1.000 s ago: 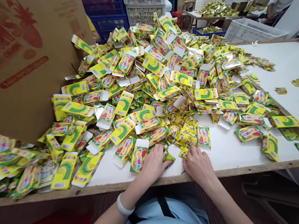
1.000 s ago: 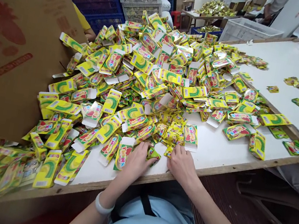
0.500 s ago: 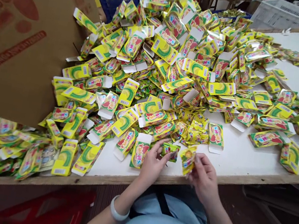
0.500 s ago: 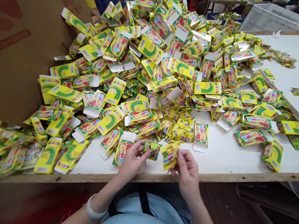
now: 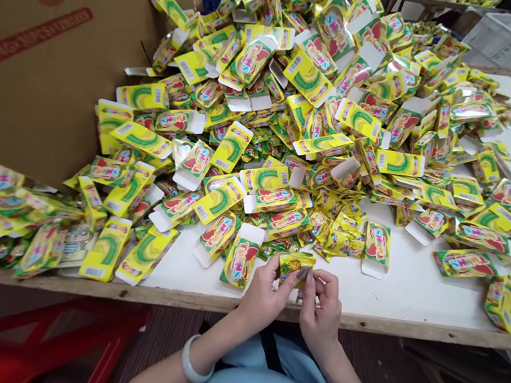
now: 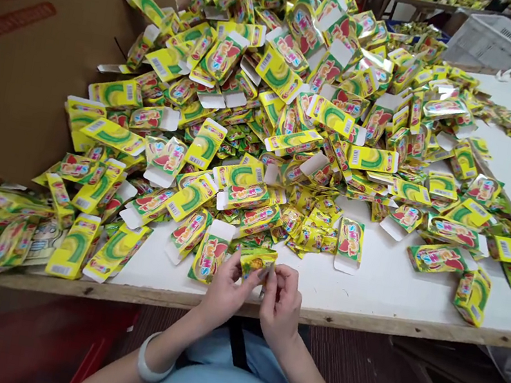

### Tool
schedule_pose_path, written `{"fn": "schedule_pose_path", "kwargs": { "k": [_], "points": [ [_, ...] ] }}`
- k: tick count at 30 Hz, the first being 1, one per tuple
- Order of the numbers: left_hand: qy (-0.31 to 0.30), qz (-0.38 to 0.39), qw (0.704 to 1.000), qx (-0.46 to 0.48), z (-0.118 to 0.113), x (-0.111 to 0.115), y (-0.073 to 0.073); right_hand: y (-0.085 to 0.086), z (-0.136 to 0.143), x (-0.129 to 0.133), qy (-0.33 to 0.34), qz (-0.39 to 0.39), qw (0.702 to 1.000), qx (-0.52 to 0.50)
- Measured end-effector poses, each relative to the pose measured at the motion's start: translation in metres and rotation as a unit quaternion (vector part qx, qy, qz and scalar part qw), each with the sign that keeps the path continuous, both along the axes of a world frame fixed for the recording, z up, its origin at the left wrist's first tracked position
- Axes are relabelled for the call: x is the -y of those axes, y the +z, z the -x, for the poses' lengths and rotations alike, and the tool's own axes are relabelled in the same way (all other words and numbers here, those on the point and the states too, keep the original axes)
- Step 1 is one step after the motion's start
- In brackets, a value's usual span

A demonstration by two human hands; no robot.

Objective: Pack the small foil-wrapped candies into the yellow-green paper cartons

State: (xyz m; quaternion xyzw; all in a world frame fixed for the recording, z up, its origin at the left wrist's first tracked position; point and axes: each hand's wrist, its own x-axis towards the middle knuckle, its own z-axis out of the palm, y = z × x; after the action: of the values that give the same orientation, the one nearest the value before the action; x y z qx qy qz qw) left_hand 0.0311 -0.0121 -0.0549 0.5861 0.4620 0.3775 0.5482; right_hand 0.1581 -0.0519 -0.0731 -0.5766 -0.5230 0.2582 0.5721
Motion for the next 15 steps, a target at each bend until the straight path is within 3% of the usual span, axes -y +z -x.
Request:
{"fn": "schedule_pose_path", "kwargs": {
  "k": [2, 4, 8, 10, 13, 15],
  "points": [
    [0.008, -0.036, 0.999, -0.029, 0.000, 0.002, -0.001, 0.004, -0.006, 0.001, -0.018, -0.012, 1.000, 0.011],
    [-0.011, -0.068, 0.997, -0.032, 0.000, 0.006, -0.001, 0.008, -0.014, 0.001, 0.006, 0.015, 1.000, -0.021],
    [-0.095, -0.108, 0.987, -0.077, 0.005, 0.018, -0.002, 0.011, -0.029, -0.001, 0.204, 0.118, 0.966, -0.106],
    [-0.111, -0.130, 0.977, -0.130, 0.014, 0.020, -0.004, 0.013, -0.032, -0.002, 0.225, 0.135, 0.957, -0.121],
    [-0.014, -0.182, 0.954, -0.240, 0.041, 0.012, -0.002, 0.012, -0.040, -0.003, 0.155, 0.131, 0.973, -0.112],
    [0.093, -0.218, 0.909, -0.343, 0.059, 0.000, 0.003, 0.008, -0.051, -0.003, 0.124, 0.144, 0.977, -0.092]
  ]
}}
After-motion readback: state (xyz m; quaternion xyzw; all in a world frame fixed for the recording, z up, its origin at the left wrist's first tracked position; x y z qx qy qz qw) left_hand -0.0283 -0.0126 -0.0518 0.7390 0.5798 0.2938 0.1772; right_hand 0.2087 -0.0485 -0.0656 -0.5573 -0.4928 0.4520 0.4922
